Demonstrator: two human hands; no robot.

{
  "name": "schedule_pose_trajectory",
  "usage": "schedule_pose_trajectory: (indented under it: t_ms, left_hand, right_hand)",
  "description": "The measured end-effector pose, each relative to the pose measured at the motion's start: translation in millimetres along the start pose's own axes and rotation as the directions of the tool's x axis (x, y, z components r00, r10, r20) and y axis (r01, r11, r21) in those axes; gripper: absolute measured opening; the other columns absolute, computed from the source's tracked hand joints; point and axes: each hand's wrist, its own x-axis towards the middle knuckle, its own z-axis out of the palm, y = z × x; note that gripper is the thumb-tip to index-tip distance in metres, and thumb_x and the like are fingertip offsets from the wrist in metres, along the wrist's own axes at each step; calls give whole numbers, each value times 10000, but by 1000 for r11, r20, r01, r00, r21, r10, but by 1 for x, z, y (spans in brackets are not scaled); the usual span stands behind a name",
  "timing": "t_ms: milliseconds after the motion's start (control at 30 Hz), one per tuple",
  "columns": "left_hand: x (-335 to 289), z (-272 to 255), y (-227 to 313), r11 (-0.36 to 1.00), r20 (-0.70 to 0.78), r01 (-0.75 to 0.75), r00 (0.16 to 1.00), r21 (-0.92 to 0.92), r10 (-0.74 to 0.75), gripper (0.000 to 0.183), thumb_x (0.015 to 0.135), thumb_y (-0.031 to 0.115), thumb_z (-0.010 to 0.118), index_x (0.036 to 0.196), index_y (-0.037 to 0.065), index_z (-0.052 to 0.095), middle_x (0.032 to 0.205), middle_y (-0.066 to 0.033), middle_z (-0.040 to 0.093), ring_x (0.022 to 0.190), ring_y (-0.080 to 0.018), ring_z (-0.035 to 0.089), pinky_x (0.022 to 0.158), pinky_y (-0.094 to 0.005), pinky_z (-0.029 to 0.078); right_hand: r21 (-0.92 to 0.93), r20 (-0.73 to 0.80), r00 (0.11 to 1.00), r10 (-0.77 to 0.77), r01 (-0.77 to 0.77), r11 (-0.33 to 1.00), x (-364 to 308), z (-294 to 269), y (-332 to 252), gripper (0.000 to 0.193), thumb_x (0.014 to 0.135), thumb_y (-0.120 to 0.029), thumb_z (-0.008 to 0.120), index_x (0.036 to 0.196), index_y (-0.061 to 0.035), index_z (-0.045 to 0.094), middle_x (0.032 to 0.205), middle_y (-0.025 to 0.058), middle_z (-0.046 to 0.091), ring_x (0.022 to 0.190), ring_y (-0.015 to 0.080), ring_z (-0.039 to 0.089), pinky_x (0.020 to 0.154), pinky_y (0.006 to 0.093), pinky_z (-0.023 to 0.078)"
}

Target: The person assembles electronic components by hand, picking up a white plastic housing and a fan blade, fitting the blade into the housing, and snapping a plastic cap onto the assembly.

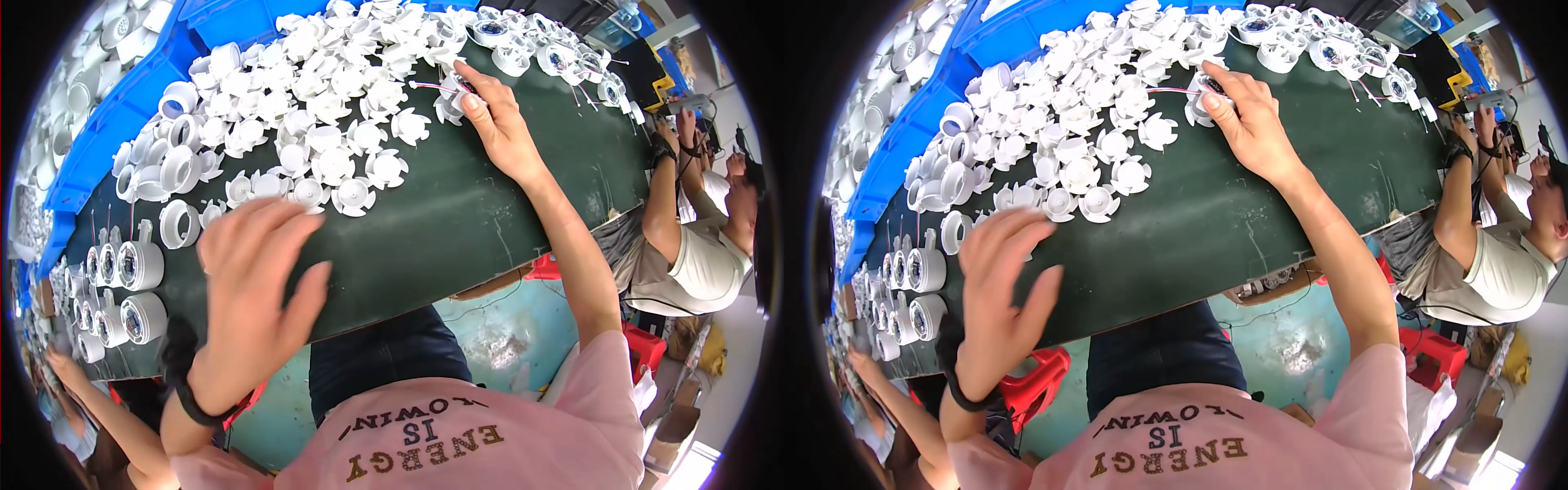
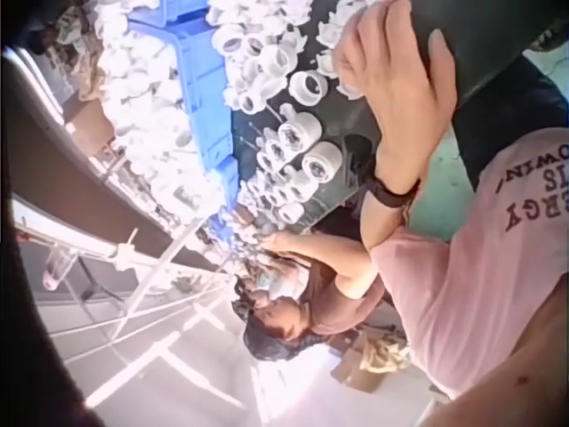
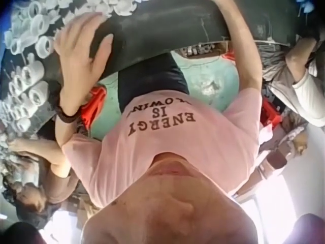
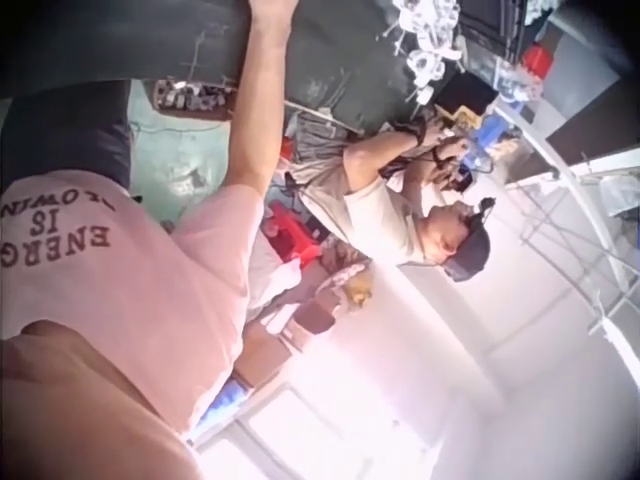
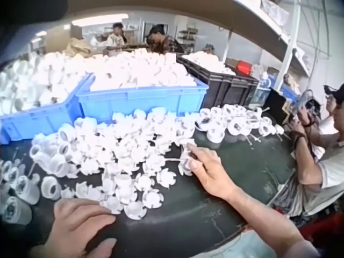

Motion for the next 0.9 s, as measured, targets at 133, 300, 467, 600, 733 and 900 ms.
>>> schedule_pose_trajectory:
  t_ms: [133,300,467,600,733,900]
  left_hand:
    - [50,39,1,986,0,-164,986,5,164,398,751,83,671,1133,16,578,1161,-110,571,1071,-303,504,917,-404,356]
    - [108,90,-15,966,-25,-245,969,84,248,376,747,120,686,1098,19,594,1107,-81,577,1007,-265,494,843,-386,365]
    - [131,108,-22,936,-55,-318,942,152,330,287,729,129,707,981,35,608,961,-61,598,940,-245,524,803,-371,366]
    - [135,113,-24,932,-125,-327,930,155,347,253,780,111,685,1000,39,583,884,-95,610,846,-282,558,726,-398,416]
    - [140,107,-29,948,-127,-319,941,-16,315,117,871,56,574,984,37,556,742,-143,590,697,-335,572,637,-425,441]
    - [141,111,-28,963,-132,-253,962,-93,240,111,845,5,571,941,25,520,745,-158,567,691,-347,569,614,-426,447]
  right_hand:
    - [18,-8,999,-32,32,999,0,3,-1,454,989,-342,459,1368,-93,470,1259,102,532,1133,245,443,1043,358,291]
    - [-22,-14,998,-58,58,998,-2,6,0,438,987,-318,468,1356,-83,481,1219,99,552,1115,245,454,1031,358,296]
    - [-28,-9,997,-71,71,997,0,3,1,434,981,-312,483,1333,-59,496,1165,110,572,1073,253,483,997,371,313]
    - [-71,-18,995,-103,101,992,1,5,2,433,973,-307,498,1338,-73,488,1165,114,569,1067,271,489,980,377,329]
    - [-293,-31,979,-204,186,938,2,9,-17,442,914,-230,580,1323,-84,495,1170,123,537,1066,302,490,935,393,350]
    - [-213,-5,996,-84,81,974,-2,-2,-13,436,924,-235,562,1321,-72,487,1163,125,529,1058,294,496,923,387,347]
